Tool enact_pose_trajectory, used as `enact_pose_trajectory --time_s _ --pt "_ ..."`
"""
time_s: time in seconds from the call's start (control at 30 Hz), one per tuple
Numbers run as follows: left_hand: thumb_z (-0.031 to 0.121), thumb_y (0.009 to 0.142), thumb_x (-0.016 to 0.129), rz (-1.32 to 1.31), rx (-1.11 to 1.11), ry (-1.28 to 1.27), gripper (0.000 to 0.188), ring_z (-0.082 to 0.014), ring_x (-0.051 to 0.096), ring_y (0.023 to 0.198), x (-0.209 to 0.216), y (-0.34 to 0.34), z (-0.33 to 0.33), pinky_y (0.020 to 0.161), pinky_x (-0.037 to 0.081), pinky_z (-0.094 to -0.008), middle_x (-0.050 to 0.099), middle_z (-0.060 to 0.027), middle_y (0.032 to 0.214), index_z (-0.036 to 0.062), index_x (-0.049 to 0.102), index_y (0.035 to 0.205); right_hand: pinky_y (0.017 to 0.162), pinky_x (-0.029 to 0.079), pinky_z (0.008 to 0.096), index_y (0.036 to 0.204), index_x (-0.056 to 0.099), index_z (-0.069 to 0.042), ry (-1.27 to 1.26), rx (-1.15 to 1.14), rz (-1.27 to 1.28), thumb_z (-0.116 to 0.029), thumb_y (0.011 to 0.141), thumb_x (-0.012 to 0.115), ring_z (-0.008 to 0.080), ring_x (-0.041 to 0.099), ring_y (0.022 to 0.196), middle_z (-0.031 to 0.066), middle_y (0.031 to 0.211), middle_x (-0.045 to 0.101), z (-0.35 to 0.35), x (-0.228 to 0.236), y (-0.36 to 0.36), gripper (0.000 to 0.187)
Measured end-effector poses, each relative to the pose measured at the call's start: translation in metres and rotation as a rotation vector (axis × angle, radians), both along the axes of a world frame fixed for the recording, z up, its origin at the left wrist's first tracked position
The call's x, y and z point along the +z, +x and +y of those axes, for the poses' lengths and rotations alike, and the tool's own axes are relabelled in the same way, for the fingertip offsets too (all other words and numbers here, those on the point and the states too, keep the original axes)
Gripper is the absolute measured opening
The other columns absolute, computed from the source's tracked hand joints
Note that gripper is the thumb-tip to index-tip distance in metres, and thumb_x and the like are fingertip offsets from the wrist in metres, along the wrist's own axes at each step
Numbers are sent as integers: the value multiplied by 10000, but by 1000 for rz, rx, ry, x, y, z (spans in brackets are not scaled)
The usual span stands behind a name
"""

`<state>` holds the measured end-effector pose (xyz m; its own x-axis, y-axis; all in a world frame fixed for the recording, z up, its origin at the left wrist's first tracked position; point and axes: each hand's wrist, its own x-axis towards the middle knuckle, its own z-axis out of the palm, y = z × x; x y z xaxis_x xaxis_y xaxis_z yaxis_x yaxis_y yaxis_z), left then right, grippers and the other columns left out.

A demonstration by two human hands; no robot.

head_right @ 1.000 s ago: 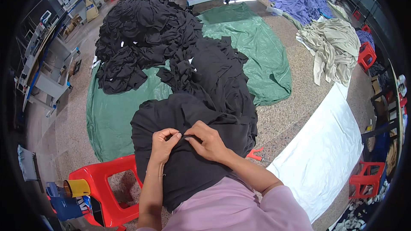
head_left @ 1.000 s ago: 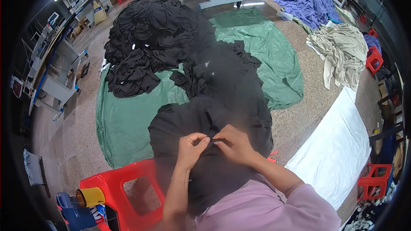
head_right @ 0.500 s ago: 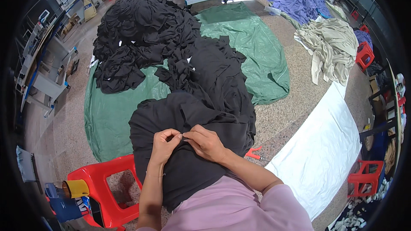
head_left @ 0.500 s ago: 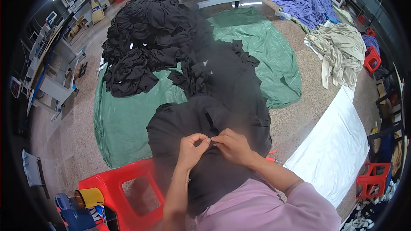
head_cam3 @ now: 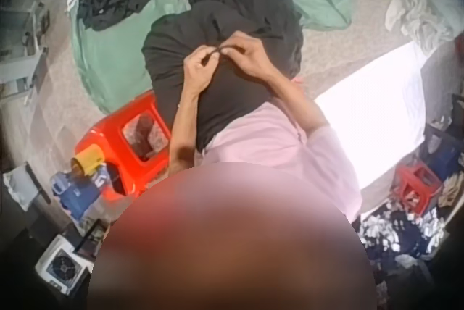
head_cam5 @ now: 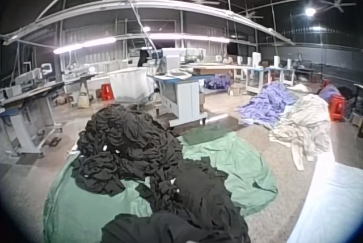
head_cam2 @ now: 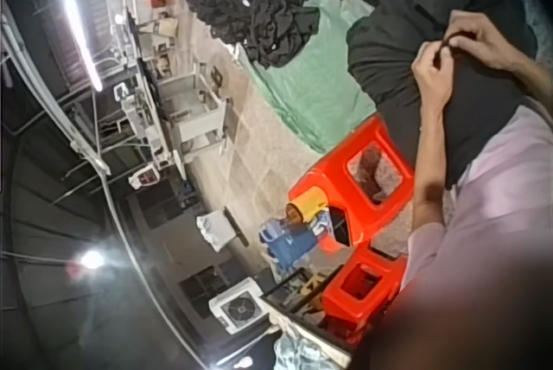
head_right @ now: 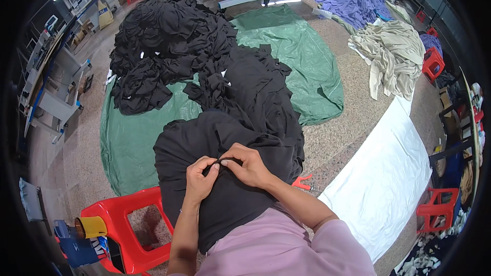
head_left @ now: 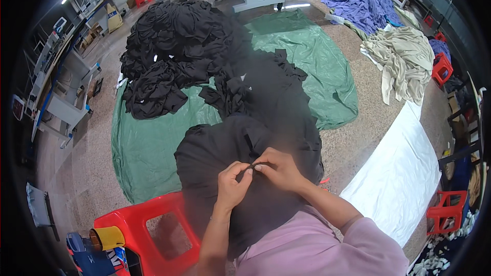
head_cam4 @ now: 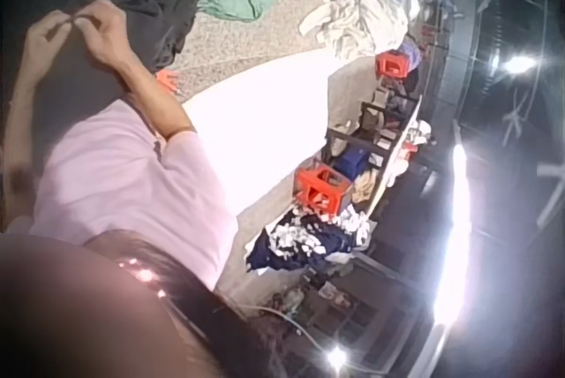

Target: The person is inspecting and trimming loose threads from black fabric pieces in a factory setting.

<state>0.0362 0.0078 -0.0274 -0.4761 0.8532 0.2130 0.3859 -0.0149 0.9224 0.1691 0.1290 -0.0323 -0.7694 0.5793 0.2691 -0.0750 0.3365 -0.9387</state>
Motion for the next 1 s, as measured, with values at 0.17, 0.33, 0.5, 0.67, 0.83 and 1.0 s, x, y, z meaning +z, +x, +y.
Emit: enact_pose_trajectory --time_s 0.17,0.33,0.5,0.67,0.83,1.0 --pt "-9 838 608 -12 23 30 59 -119 573 705 2 5 -1 666 441 -238 605 -68 761 -56 620 871 693 461 283 939 689 29 -240 19 -137 -94 865 663 135 602 782 82 838 634 5 -5 -6 146" --pt "14 842 634 -208 97 -93 59 -37 531 684 4 4 4 648 420 -198 617 18 723 -42 648 829 734 463 259 947 693 28 -227 -10 -229 -132 871 676 122 607 808 74 891 666 5 -3 -7 178" --pt "133 916 666 -401 175 -108 170 -41 565 700 -2 -2 6 660 444 -191 670 11 775 -14 721 849 749 470 236 946 699 16 -440 39 -67 -120 886 674 83 603 828 31 887 673 -2 5 -3 151" --pt "452 1044 338 -869 -60 -282 613 -98 643 666 8 -43 -2 622 508 -195 690 -77 795 -62 662 972 756 469 223 910 696 9 -359 -78 -107 -108 884 679 70 598 816 22 859 674 3 1 5 122" --pt "426 1042 372 -851 -66 -270 538 -93 643 666 10 -49 -12 630 518 -198 683 -77 784 -41 636 1006 716 473 218 904 691 17 -346 -156 -77 -116 885 674 65 594 755 21 817 683 1 -6 -4 135" --pt "92 938 585 -774 -125 -231 157 -87 648 802 9 -53 -19 718 506 -200 684 -67 907 12 602 1072 681 476 227 897 696 24 -305 -235 -119 -122 867 684 74 598 729 34 792 684 4 -8 -7 150"
